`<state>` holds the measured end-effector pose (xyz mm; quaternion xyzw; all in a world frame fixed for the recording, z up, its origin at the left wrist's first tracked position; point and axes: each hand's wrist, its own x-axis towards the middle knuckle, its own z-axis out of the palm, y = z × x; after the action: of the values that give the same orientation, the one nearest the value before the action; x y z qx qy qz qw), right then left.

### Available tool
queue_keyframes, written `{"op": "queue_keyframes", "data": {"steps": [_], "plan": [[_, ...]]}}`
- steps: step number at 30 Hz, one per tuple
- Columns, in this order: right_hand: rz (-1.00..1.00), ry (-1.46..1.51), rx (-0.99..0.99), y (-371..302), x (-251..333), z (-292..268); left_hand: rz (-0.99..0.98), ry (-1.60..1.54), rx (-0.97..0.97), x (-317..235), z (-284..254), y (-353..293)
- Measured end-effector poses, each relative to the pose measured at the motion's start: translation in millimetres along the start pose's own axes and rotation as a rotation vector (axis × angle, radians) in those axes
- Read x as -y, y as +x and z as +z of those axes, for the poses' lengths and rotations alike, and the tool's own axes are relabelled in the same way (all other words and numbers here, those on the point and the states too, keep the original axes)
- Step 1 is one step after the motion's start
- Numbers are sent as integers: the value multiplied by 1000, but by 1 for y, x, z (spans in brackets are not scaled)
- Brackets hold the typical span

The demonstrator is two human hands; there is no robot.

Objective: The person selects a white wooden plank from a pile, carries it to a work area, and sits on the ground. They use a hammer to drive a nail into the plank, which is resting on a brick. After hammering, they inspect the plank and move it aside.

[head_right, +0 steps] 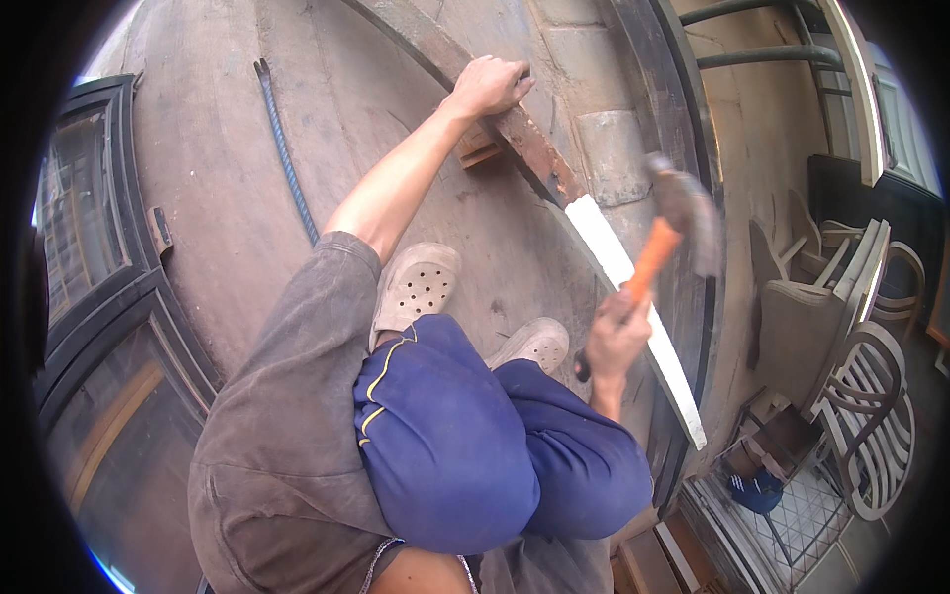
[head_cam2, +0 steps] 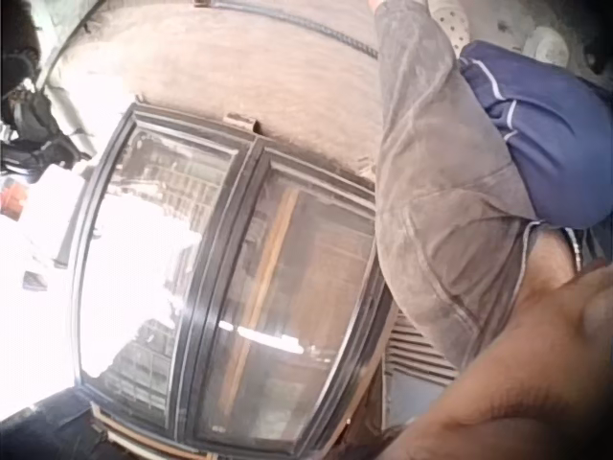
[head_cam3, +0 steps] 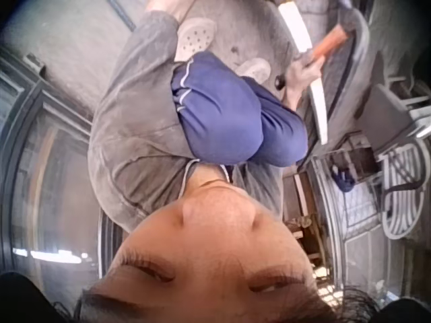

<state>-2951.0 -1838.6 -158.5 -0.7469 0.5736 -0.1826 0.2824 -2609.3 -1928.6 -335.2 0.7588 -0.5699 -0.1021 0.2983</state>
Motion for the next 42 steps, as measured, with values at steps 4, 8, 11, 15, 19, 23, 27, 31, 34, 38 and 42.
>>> {"op": "queue_keyframes", "data": {"steps": [4, 8, 11, 15, 19, 23, 27, 31, 34, 38, 42], "plan": [[-435, 424, -431, 24, 40, -12, -5, 32, 3, 7, -2, -8], [-670, 191, -260, 7, -29, 30, 36, 4, -23, 1, -2, 4], [182, -228, 322, -24, -41, 82, 20, 17, 13, 5, 4, -2], [-102, -246, 177, -8, -8, 20, 52, 17, 14, 3, -5, 12], [-311, 103, -134, 8, 26, -8, -1, 43, 2, 7, -1, -1], [-504, 389, -346, 14, -3, 35, 31, 29, -13, 2, 3, 2], [40, -389, 303, -16, -46, 65, 1, -25, -12, 5, -2, 0], [23, -259, 341, -28, -24, 27, 32, 32, -22, 16, -6, -13], [72, -196, 353, -36, -24, 11, -12, -22, 26, 11, -14, -9], [145, -154, 379, -58, -59, -18, 161, -40, 35, 1, -6, 10], [406, -174, 490, -75, -99, -33, 112, -61, 62, -6, -12, 3]]}}
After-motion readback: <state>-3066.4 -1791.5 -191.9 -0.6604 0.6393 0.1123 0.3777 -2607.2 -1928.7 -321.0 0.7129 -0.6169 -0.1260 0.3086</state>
